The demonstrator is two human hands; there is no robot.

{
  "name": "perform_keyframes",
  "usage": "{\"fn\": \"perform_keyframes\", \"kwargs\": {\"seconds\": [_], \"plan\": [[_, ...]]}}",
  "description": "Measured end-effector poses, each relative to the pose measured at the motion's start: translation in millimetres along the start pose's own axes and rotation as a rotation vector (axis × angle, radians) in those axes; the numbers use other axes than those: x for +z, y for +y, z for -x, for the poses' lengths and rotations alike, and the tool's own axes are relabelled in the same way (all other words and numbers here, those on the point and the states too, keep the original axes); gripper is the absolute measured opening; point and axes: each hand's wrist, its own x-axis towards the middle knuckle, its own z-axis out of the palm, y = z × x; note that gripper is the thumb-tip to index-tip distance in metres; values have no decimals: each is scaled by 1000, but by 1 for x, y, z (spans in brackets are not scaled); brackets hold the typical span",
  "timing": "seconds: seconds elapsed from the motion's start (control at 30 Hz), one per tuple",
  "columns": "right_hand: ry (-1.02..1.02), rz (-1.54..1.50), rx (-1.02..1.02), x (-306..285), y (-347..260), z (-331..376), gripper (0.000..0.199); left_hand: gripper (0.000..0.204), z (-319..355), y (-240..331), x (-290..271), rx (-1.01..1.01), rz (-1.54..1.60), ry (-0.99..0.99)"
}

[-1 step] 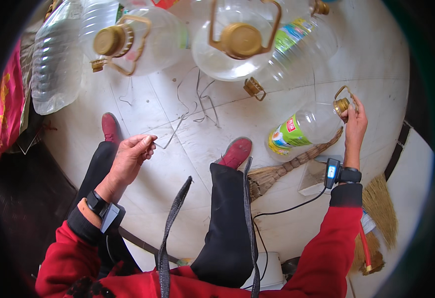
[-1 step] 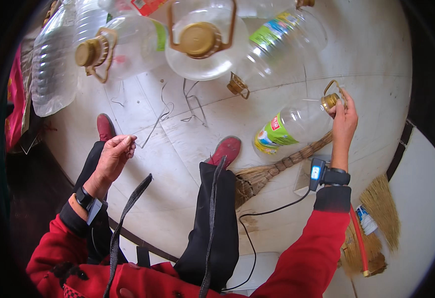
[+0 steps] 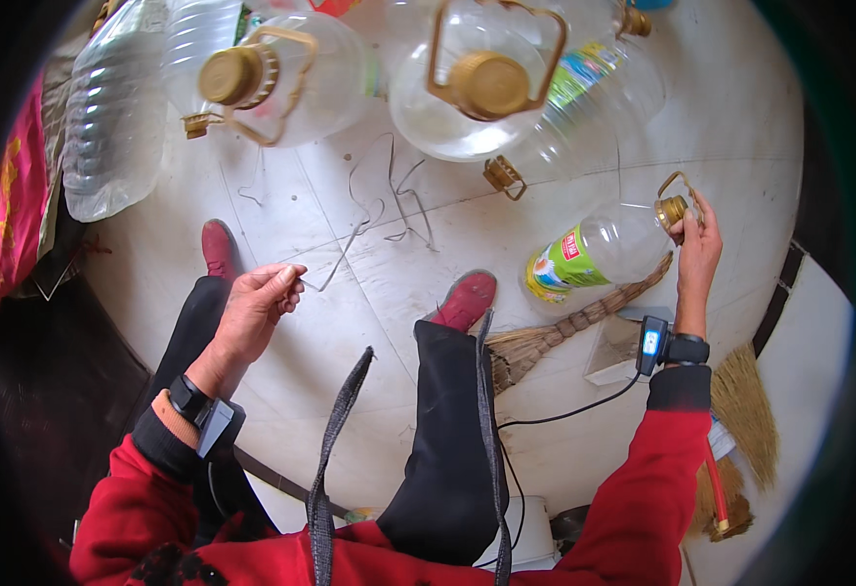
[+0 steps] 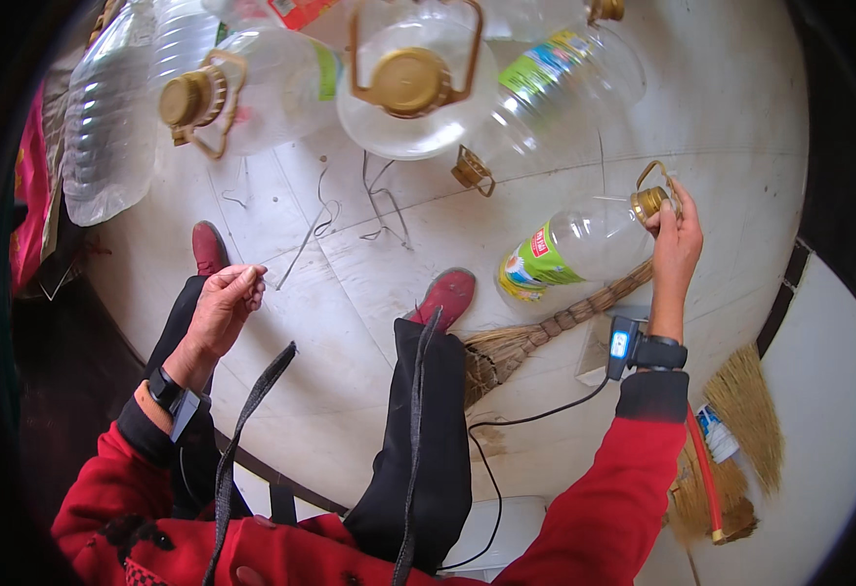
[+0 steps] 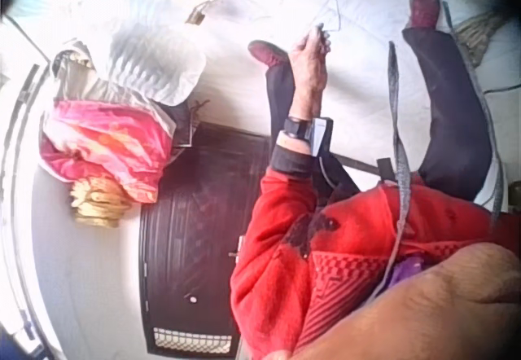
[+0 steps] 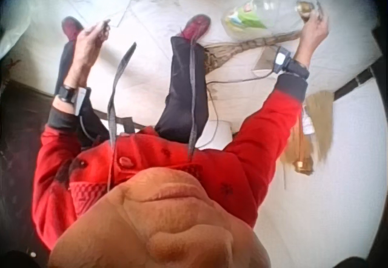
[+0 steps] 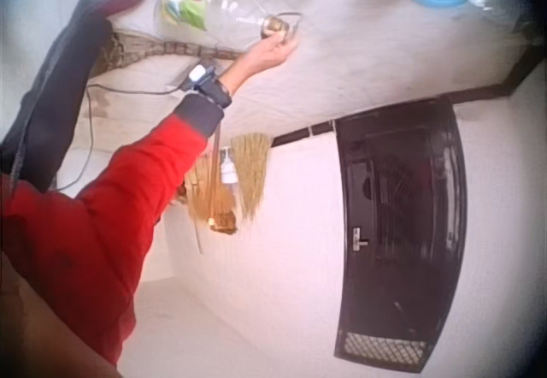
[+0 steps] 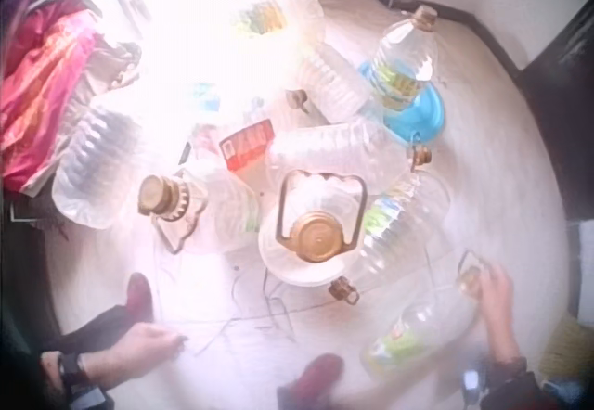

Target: The person assembles multiple plastic bottle lanterns by threading a wire through the caps and handles of several bottles. They pick up bottles, pass the wire through the cap openings, and connect them into a chain. The assembled bottles are placed on the floor.

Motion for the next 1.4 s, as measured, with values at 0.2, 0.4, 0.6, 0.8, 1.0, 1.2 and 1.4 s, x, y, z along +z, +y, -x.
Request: {"fn": "perform_keyframes", "kwargs": {"seconds": [0.2,0.4,0.6,0.8,1.0,1.2,1.4], "plan": [[-41,11,-74,11,-72,26,32,21,23,18,-47,80,138,41],[-147,86,-70,11,-165,38,32,21,24,43,-80,213,350,42],[-132,99,-186,-8,-296,30,30,17,29,64,-92,275,559,100],[-24,-45,-293,6,-411,16,28,19,36,83,-109,510,498,85],[-148,-93,-433,51,-499,11,28,20,48,93,-129,709,516,112],[-258,-176,-485,140,-545,0,25,21,53,97,-142,725,593,105],[-381,-266,-437,258,-531,16,22,25,55,95,-145,622,732,71]]}}
